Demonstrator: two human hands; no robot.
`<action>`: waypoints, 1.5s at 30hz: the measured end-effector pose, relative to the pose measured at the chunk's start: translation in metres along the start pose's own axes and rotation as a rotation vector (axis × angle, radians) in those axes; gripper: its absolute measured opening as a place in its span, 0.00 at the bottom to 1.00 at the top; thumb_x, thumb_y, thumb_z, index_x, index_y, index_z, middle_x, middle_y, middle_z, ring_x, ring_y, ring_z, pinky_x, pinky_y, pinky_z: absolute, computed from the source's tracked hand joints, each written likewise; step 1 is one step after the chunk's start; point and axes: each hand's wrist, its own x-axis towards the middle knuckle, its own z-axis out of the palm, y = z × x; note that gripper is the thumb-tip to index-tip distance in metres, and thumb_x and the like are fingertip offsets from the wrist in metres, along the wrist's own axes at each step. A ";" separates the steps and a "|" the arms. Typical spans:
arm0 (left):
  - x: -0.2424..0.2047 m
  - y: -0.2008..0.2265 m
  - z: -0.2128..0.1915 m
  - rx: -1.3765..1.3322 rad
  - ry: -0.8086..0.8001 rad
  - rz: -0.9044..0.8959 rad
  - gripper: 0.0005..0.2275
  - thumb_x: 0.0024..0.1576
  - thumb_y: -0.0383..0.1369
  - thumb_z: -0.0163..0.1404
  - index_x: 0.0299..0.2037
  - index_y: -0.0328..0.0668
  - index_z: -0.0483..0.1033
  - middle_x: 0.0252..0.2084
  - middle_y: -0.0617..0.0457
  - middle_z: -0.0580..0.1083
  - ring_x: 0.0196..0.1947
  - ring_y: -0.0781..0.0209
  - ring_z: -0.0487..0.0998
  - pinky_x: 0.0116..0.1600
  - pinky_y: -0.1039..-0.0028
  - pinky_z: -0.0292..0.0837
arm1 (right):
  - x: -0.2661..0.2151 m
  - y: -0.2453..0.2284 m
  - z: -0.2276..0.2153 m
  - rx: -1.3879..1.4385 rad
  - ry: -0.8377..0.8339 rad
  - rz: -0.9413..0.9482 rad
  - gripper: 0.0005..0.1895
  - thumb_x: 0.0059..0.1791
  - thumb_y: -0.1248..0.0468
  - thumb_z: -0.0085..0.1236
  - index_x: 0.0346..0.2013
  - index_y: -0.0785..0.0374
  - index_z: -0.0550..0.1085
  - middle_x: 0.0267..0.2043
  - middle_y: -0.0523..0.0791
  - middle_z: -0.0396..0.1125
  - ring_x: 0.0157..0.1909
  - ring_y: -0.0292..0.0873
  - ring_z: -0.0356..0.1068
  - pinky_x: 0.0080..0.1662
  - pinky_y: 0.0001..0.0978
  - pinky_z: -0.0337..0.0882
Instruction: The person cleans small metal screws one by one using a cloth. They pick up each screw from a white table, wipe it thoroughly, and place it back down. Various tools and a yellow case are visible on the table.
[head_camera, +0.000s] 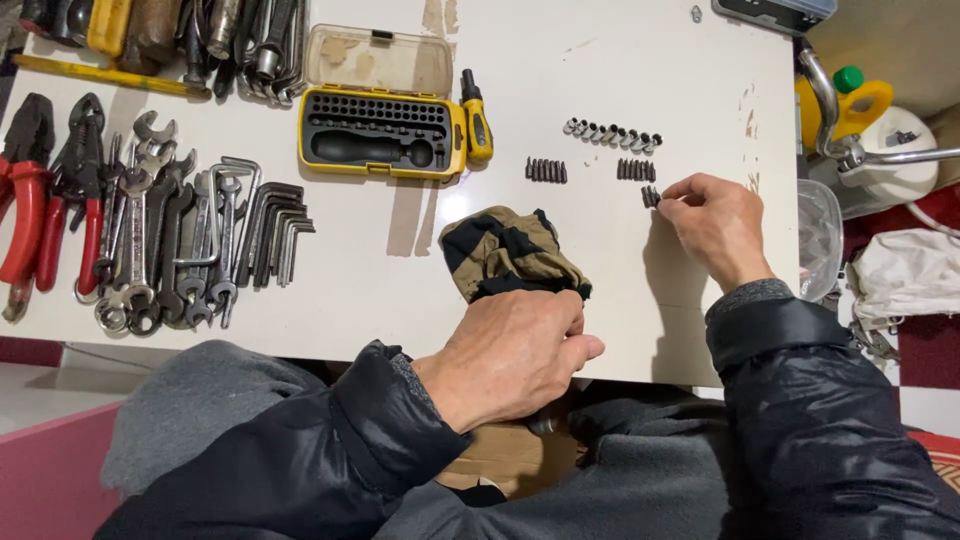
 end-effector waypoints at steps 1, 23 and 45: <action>0.000 0.000 0.000 0.001 -0.002 0.001 0.11 0.59 0.38 0.48 0.32 0.39 0.74 0.27 0.44 0.78 0.35 0.40 0.82 0.40 0.54 0.76 | -0.002 -0.002 -0.001 0.000 0.001 0.002 0.07 0.47 0.63 0.63 0.40 0.55 0.83 0.33 0.49 0.74 0.42 0.51 0.74 0.42 0.40 0.73; -0.001 -0.006 0.006 0.055 -0.034 0.037 0.12 0.60 0.39 0.47 0.36 0.35 0.74 0.28 0.39 0.75 0.35 0.36 0.82 0.39 0.49 0.76 | -0.009 -0.032 0.008 -0.024 -0.072 -0.027 0.09 0.53 0.64 0.62 0.41 0.68 0.80 0.36 0.58 0.73 0.43 0.57 0.74 0.41 0.44 0.77; 0.016 0.003 -0.036 -0.116 0.356 0.054 0.13 0.64 0.32 0.39 0.46 0.31 0.74 0.32 0.39 0.78 0.36 0.44 0.83 0.42 0.57 0.78 | -0.061 -0.112 -0.030 0.744 -0.434 -0.091 0.07 0.49 0.69 0.59 0.34 0.74 0.76 0.23 0.51 0.65 0.29 0.44 0.67 0.36 0.35 0.70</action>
